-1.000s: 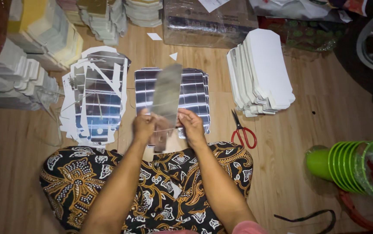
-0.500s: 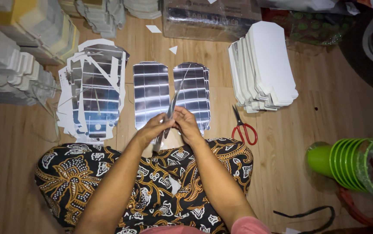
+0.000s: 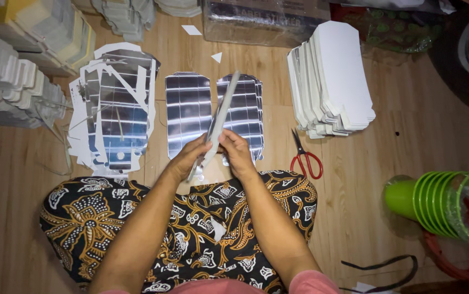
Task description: The person sits on the floor and assembles small solar panels by placing a white backing sheet onto a solar cell. They handle the components by hand, aligning the pieces and stacking the finished units. The person also uses scissors to trim excess material from the panels.
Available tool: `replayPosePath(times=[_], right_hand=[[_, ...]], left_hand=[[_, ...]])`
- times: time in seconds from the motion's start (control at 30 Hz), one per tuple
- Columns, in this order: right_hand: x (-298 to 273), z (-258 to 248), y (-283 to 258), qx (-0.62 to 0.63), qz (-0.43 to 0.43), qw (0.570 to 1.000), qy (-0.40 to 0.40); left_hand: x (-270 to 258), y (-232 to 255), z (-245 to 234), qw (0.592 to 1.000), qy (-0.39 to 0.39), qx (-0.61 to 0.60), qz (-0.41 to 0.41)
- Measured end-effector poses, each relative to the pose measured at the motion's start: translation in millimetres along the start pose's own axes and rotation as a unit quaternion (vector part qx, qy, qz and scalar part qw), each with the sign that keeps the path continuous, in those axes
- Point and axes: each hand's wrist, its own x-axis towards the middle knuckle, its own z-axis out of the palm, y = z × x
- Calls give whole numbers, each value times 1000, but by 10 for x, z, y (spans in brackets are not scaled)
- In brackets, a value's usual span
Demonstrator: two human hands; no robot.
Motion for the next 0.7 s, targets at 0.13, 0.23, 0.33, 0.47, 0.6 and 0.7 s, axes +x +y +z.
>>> replayPosePath(times=[0.13,0.23,0.33,0.47,0.6,0.7], right_hand=[[59,-10,75,-49,-34,998,19],[39,-21,78,-20,-31,999,15],[21,12,35,-8,-32,999,9],[50,-46,97,-2,-24,999,26],[109,-330,238,-77,-37,993,87],[158,-511,160,-231,-114,953,160]], left_hand=[[33,-80,5,998,-14,62,29],[24,-119,-24,998,-5,65,14],[22,-74,-24,998,0,69,-1],[4,-30,23,999,9,35,-13],[25,-43,-16,998,34,-36,41],[140,-235,-254,984,35,-166,46]])
